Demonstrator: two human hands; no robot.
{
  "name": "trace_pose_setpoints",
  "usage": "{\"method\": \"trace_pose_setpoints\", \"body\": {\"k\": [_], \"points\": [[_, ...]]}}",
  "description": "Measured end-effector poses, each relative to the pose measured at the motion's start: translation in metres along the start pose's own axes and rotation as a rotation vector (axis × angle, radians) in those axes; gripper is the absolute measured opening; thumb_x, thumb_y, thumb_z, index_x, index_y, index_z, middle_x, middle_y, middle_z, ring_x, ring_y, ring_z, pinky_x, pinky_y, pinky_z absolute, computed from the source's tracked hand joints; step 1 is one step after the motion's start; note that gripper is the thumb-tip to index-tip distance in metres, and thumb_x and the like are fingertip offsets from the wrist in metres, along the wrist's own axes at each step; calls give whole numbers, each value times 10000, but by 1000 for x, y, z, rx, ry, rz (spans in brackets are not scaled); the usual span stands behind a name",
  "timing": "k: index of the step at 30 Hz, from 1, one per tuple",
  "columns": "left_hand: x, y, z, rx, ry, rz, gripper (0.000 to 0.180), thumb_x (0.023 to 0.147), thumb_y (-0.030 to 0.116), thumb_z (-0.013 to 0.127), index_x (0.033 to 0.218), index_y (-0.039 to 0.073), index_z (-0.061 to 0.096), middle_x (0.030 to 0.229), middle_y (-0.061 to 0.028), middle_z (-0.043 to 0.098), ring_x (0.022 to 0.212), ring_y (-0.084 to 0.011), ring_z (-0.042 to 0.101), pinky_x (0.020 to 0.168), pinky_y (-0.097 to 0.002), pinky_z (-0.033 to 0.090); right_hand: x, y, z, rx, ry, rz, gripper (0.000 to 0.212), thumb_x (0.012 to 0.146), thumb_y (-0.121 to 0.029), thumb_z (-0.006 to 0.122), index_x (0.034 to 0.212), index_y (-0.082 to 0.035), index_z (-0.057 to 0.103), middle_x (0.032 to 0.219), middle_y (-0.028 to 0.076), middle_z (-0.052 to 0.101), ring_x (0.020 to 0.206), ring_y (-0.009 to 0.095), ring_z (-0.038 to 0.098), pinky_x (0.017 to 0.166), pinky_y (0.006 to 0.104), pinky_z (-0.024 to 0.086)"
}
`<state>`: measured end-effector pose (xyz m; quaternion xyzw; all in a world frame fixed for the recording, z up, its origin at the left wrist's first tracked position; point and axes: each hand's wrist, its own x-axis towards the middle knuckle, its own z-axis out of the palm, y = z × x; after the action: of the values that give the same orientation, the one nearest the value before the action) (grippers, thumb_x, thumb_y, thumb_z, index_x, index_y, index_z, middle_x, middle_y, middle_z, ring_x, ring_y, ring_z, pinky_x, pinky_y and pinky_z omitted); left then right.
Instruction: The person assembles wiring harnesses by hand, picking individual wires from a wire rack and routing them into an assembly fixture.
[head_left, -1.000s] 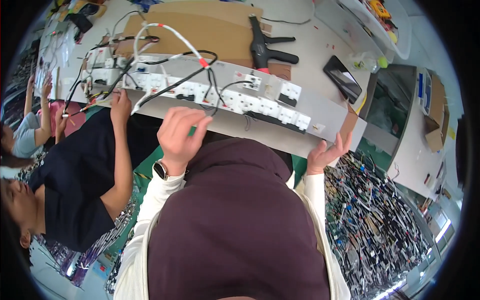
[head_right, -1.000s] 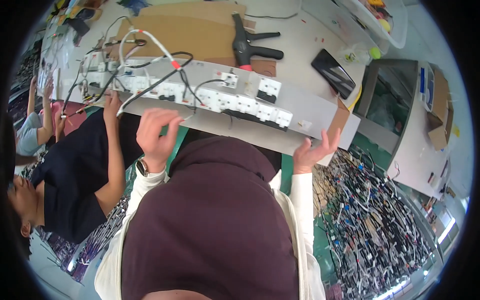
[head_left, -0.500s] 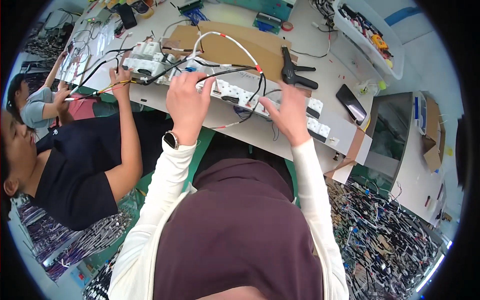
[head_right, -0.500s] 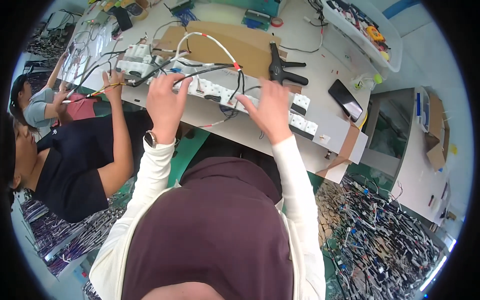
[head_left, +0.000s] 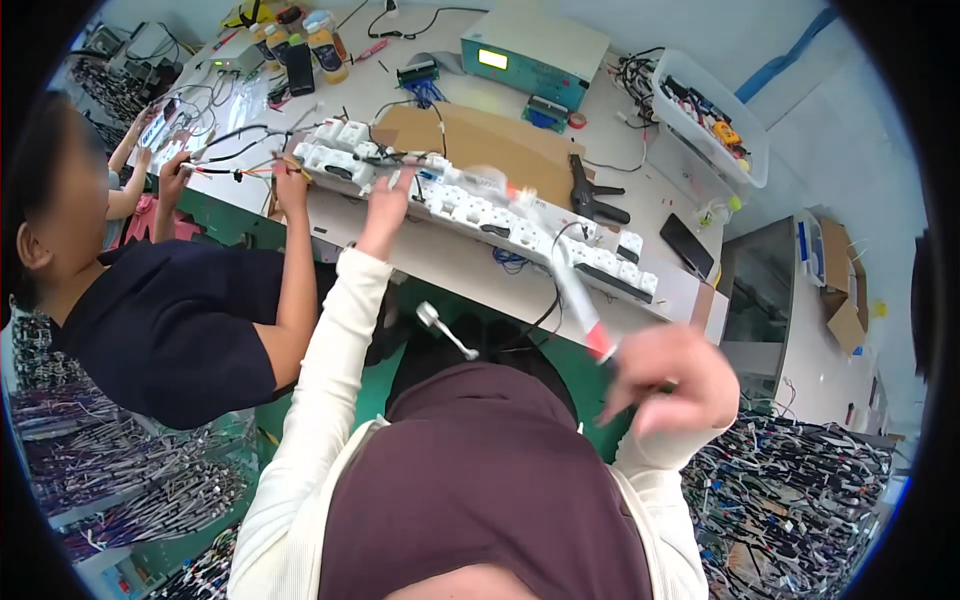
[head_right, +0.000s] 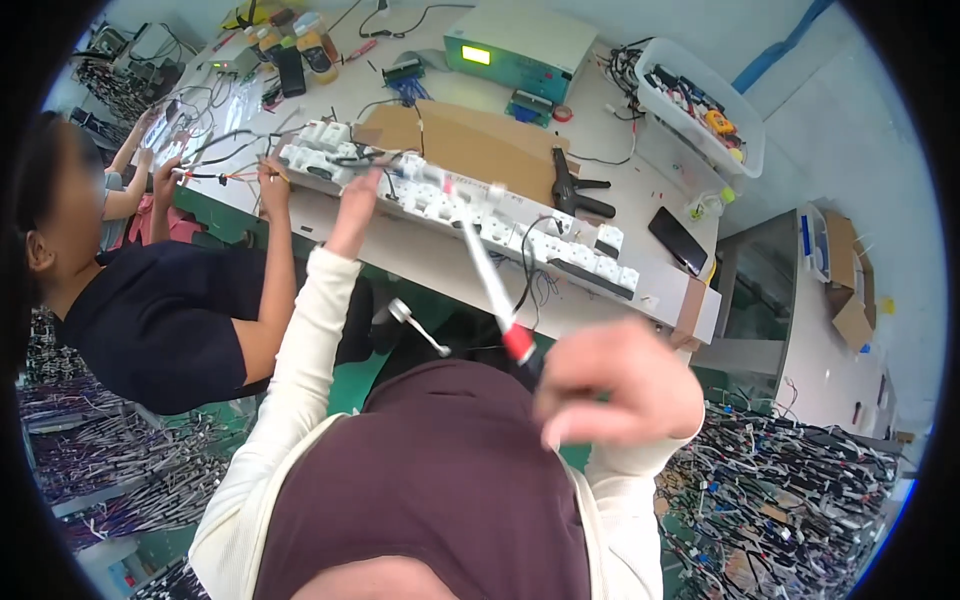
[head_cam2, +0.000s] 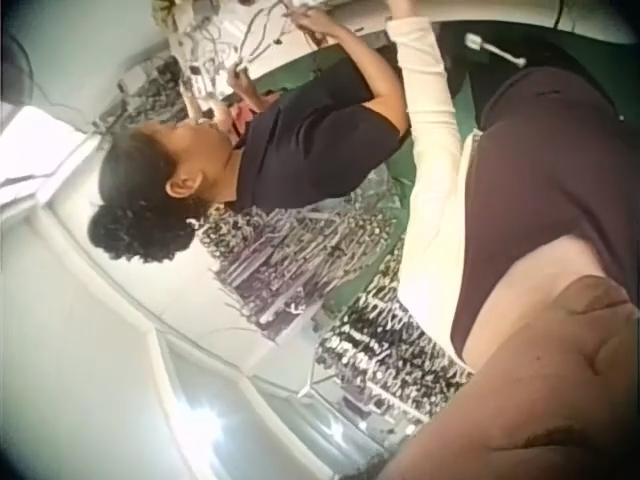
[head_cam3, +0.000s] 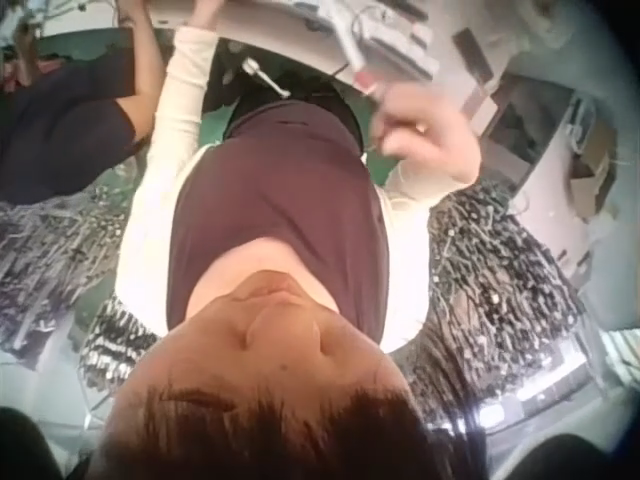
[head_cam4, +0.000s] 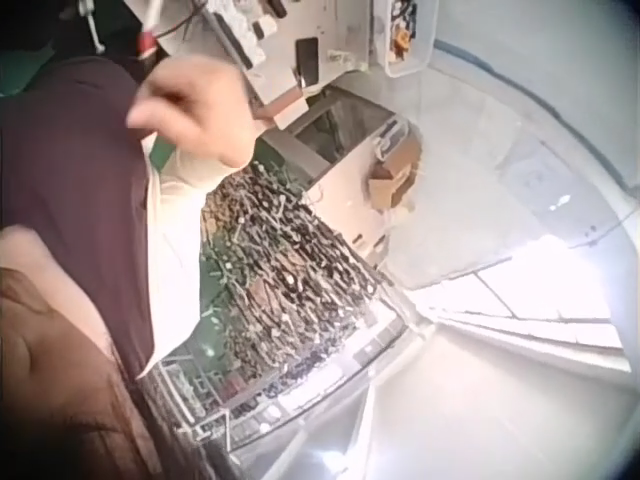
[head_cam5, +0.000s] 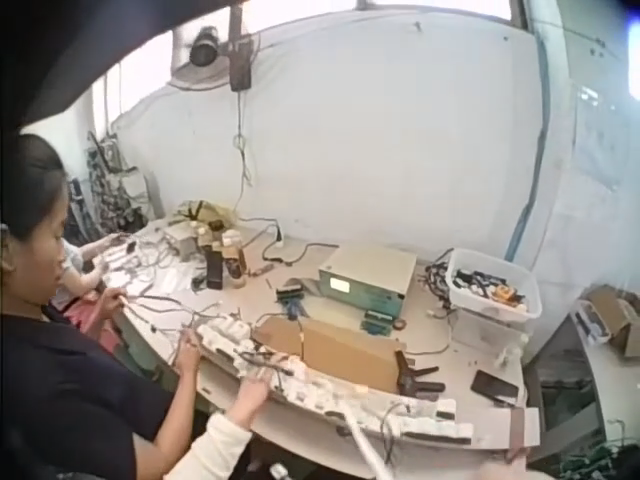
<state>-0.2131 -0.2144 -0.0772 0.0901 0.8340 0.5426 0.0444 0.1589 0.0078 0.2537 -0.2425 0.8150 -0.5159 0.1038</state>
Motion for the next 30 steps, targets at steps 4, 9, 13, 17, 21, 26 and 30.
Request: {"method": "trace_pose_setpoints", "body": {"k": [4, 9, 13, 17, 21, 26, 30], "points": [[-21, 69, 26, 668, 88, 193, 701, 812, 620, 660, 1177, 22, 678, 1091, -263, 679, 1104, -376, 607, 999, -421, 450, -28, 75, 26, 74, 118, 441, 275, 915, -274, 682, 893, 0, 685, 864, 79, 670, 816, 182, 637, 752, 341, 506], [22, 46, 8, 51, -48, 181, 361, 886, 349, 699, 983, 1, 679, 850, -167, 683, 740, -266, 633, 795, -369, 457, 12, 234, 44, -6, 1018, 524, 293, 934, -292, 676, 1005, -9, 647, 963, 64, 660, 800, 119, 617, 691, 252, 499], [-25, 81, 3, -1013, -129, -18, 281, 1000, 256, 572, 1084, -10, 604, 1046, -110, 664, 999, -205, 624, 914, -331, 490, 38, 232, 48, 444, 1109, 454, 310, 948, -243, 662, 1127, 8, 637, 982, 58, 661, 761, 95, 598, 660, 219, 483], [-119, 10, -35, -1638, -669, -282, 641, 990, 460, 518, 1401, -24, 427, 1407, -214, 516, 1295, -415, 490, 1143, -518, 361, 8, 206, 33, 611, 1327, -59, 201, 952, -131, 622, 1075, 19, 675, 852, 7, 636, 656, 77, 521, 581, 226, 425], [-223, 48, -68, -1518, -368, -522, 572, 1045, 458, 419, 1430, 36, 431, 1105, -39, 591, 691, -90, 491, 603, -230, 405, -67, 155, 34, 595, 825, 58, 234, 912, -179, 681, 1033, 21, 677, 839, 22, 644, 703, 100, 571, 624, 244, 463], [-232, 138, -83, -859, -233, -189, 302, 1071, 224, 432, 1325, 81, 512, 805, 59, 422, 543, -11, 272, 462, -172, 216, -59, 171, 107, -413, 550, 407, 263, 872, -185, 733, 1033, 6, 650, 1031, 83, 680, 956, 164, 652, 849, 283, 518], [-159, 158, -73, -933, -232, -103, 270, 1047, 226, 481, 1290, 135, 554, 809, 69, 527, 520, -13, 304, 446, -191, 222, 4, 156, 151, 623, 468, 356, 258, 899, -174, 706, 1104, -25, 656, 1198, 103, 635, 1054, 202, 630, 943, 336, 499]]}}
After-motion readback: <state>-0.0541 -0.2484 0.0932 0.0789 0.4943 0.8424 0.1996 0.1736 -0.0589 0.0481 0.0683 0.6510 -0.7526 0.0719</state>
